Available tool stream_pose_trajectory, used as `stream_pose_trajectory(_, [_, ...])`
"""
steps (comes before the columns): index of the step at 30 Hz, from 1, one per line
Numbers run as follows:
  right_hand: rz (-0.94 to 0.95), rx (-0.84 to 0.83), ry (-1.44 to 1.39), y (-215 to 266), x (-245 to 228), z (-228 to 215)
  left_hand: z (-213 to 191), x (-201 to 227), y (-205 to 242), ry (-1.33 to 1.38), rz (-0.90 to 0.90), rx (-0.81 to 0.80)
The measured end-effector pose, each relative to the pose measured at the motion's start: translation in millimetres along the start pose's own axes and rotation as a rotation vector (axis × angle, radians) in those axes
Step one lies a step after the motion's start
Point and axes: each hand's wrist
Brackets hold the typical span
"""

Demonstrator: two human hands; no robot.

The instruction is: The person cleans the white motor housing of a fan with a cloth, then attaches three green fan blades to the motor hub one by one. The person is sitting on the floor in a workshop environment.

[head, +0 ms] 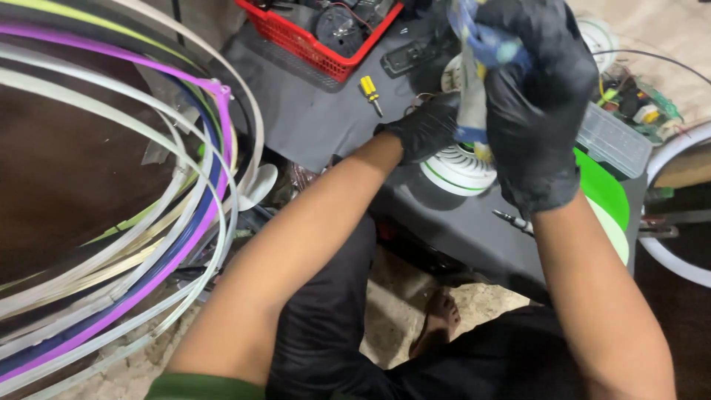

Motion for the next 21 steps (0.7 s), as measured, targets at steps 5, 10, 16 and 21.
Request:
stream_pose_trajectory(5, [0.359,0.185,-0.328,1.1,64.6,89.7,-12.0,30.4,1.8,-0.913,-0.607,-0.348])
stream_pose_trajectory(10, [0.222,-0.353,-0.531,-21.2,49.0,143.5,-34.4,12.9,2.4,-1.049,-0.62,-0.315])
stream_pose_trajectory(16, [0.568,-1.115,-0.281,-16.2,39.9,169.1,-60.6,-34.6,-1.1,-1.243,-0.629,-0.293])
stream_pose_trajectory(21, [0.767,-1.009,-0.156,-22.2,25.5,142.8,-64.8,-28.3,8.6,-1.402,-0.62,-0.295])
Point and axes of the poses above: each hand's wrist, its own y-axis away from the middle knuckle, its own z-axis out of the palm, x = y × z, and after that the axes turned 5 degrees about x, right-handed
